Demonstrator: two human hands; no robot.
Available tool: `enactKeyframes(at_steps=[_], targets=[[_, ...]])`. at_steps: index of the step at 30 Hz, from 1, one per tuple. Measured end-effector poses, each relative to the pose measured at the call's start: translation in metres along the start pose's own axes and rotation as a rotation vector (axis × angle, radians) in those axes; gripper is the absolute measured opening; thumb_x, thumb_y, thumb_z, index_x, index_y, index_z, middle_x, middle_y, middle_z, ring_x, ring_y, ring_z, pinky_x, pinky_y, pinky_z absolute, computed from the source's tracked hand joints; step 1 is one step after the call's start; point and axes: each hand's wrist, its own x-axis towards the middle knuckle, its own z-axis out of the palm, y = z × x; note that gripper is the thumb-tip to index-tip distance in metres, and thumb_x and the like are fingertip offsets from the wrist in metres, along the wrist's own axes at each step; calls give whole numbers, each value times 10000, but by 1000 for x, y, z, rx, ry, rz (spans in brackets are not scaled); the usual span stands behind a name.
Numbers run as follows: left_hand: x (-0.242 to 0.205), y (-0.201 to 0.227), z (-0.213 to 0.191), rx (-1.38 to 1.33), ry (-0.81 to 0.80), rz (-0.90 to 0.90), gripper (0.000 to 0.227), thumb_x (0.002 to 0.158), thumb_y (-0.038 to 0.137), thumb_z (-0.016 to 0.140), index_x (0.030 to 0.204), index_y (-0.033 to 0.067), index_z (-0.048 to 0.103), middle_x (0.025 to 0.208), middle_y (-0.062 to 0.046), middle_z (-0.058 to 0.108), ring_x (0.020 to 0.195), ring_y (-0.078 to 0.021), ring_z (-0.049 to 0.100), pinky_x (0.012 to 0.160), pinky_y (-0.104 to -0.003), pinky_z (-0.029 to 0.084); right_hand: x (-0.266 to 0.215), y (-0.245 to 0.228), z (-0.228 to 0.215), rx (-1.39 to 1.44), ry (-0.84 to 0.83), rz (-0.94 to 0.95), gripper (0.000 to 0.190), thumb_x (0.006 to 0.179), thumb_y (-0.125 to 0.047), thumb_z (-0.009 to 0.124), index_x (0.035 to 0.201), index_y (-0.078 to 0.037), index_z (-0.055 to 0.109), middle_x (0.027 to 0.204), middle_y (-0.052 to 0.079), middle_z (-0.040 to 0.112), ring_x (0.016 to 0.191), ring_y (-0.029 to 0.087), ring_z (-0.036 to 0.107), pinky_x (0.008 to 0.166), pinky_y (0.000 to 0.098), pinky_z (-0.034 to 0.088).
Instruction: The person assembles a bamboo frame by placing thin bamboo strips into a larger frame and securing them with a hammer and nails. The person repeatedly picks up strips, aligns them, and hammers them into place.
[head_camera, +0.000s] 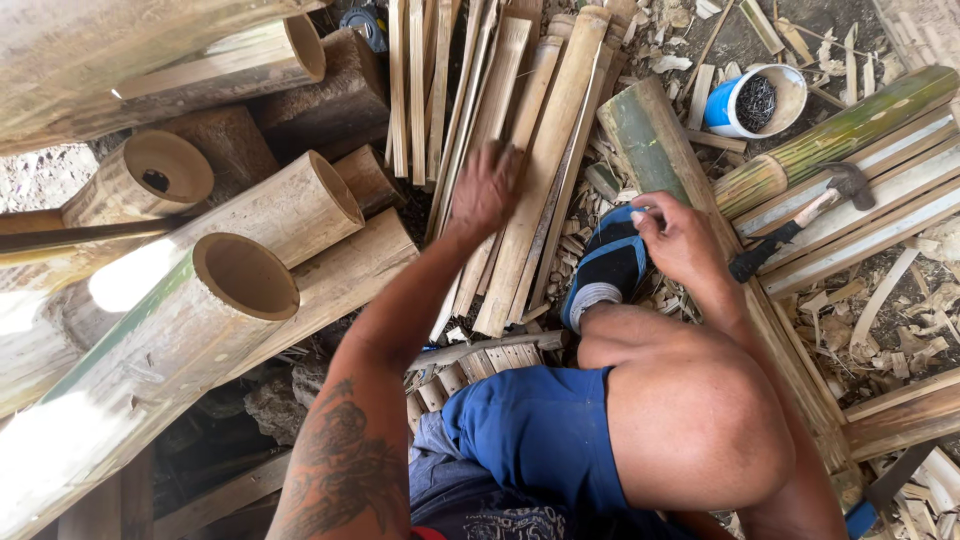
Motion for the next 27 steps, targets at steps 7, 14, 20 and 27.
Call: enactKeyframes(at_steps=[7,14,20,27], targets=[[-9,-18,18,-233,-48,-58,696,944,-5,259,1627,109,203,1738,-126,189,1446,-366,416,700,-406,676,-1,2,-8,-21,-56,99,266,1010,-222,678,1258,-130,677,1005,114,773,750,227,730,678,380,572],[8,-30,30,-796,5,-326,245,1120,197,473,1204,9,606,1303,-201,655,975,-267,750,806,-360,668,-10,1,-9,-30,-24,81,245,991,-214,689,1224,-140,703,986,111,779,848,272,746,732,413,565],[15,-22,30,-1165,70,-359,242,1010,58,507,1233,30,597,1174,-173,714,1014,-239,710,916,-401,613,-10,4,-7,-39,-55,110,244,1007,-218,677,1235,-136,702,977,113,781,860,275,751,743,417,564],[31,12,20,-1579,-88,-394,443,989,95,513,1429,49,493,1194,-192,675,1053,-286,658,916,-413,591,-19,15,-11,35,-44,165,246,1027,-210,649,1245,-102,680,979,116,772,832,225,746,726,383,570]])
